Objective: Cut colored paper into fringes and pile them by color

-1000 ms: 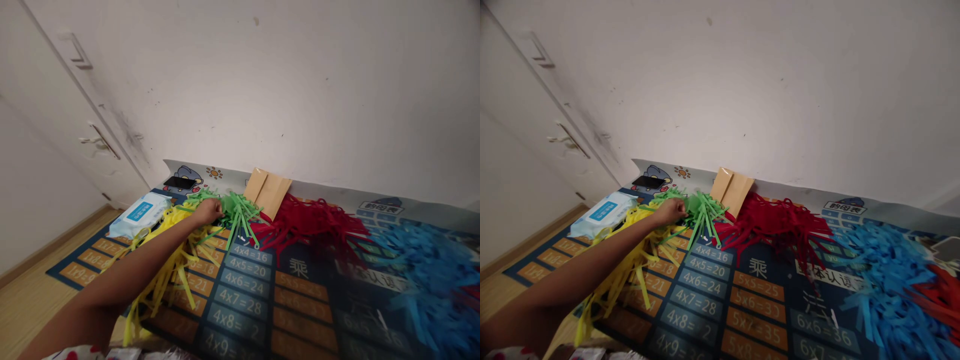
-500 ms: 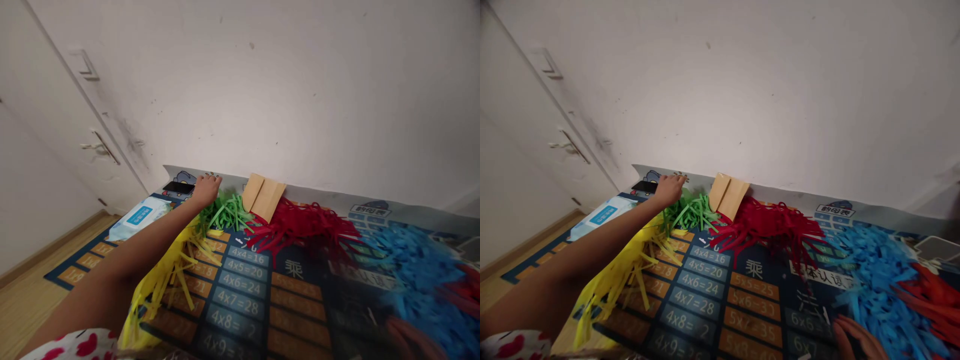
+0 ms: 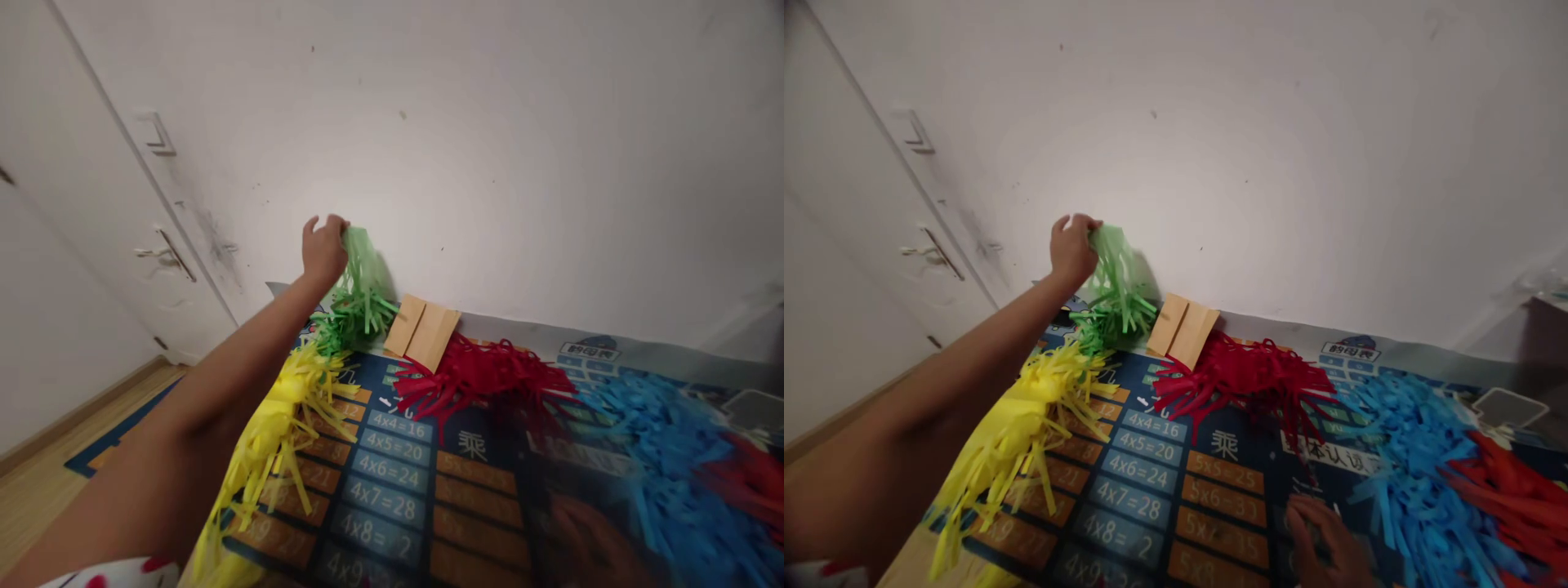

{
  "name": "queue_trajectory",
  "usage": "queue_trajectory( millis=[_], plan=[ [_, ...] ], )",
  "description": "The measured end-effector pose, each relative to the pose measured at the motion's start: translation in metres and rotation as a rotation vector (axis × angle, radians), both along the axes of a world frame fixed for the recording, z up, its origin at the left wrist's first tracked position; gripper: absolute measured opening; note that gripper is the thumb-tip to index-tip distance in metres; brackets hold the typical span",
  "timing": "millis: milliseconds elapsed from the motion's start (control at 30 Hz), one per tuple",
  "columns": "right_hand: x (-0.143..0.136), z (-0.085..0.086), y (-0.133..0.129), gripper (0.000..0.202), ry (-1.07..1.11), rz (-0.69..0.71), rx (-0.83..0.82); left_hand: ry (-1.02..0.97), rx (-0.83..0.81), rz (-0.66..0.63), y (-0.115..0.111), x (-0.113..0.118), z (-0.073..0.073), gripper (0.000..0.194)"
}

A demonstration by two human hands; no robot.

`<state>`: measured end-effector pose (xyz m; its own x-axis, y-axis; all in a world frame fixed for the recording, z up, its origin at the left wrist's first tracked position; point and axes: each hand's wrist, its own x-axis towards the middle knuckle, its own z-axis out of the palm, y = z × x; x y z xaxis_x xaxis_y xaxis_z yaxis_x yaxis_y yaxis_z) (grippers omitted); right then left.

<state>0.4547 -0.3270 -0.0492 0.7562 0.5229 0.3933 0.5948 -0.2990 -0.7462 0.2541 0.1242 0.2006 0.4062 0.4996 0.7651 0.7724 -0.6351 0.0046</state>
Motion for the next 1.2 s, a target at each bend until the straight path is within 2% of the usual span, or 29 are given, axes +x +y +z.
queue_trajectory(
  millis=[100,167,200,233,300,400,467,500,600,700,800,900,967,1033,1133,1200],
  plan=[
    [-0.014,0.005,0.013,0.035,0.024,0.187,-0.019,0.02,0.05,-0.044,-0.025,0.002,0.032,0.034],
    [-0.031,0.009,0.025,0.034,0.076,0.333,0.016,0.063,0.101,-0.111,-0.057,0.002,0.038,0.039],
    [-0.044,0.011,0.032,0.033,0.112,0.398,0.04,0.09,0.132,-0.149,-0.077,0.002,0.035,0.042],
    [-0.058,0.013,0.04,0.032,0.151,0.463,0.069,0.167,0.2,-0.211,-0.098,0.0,0.026,0.042],
    [-0.092,0.018,0.056,0.032,0.226,0.629,0.151,0.302,0.301,-0.3,-0.141,-0.006,-0.002,0.038],
    [-0.143,0.029,0.081,0.055,0.397,0.981,0.323,0.373,0.251,-0.344,-0.191,-0.023,-0.056,0.043],
    [-0.168,0.037,0.095,0.068,0.558,1.127,0.359,0.396,0.173,-0.357,-0.21,-0.04,-0.088,0.05],
    [-0.177,0.04,0.1,0.07,0.64,1.153,0.359,0.398,0.132,-0.357,-0.216,-0.049,-0.101,0.055],
    [-0.194,0.043,0.112,0.056,0.847,1.075,0.426,0.383,0.018,-0.336,-0.231,-0.074,-0.13,0.07],
    [-0.196,0.039,0.124,0.052,0.977,0.944,0.569,0.371,-0.044,-0.343,-0.247,-0.09,-0.156,0.074],
    [-0.181,0.032,0.135,0.059,1.018,0.874,0.624,0.351,-0.057,-0.373,-0.259,-0.088,-0.186,0.078],
    [-0.143,0.029,0.131,0.065,1.195,0.782,0.712,0.356,-0.086,-0.461,-0.268,-0.069,-0.217,0.077],
    [-0.108,0.028,0.113,0.062,1.341,0.682,0.802,0.394,-0.115,-0.539,-0.275,-0.049,-0.234,0.072],
    [-0.068,0.028,0.082,0.059,1.363,0.554,0.866,0.446,-0.161,-0.598,-0.285,-0.029,-0.246,0.062],
    [-0.009,0.03,0.022,0.059,1.162,0.289,0.835,0.533,-0.26,-0.681,-0.303,-0.005,-0.257,0.048],
    [0.021,0.034,-0.016,0.057,0.853,0.061,0.65,0.59,-0.327,-0.733,-0.311,0.003,-0.263,0.043]
  ],
)
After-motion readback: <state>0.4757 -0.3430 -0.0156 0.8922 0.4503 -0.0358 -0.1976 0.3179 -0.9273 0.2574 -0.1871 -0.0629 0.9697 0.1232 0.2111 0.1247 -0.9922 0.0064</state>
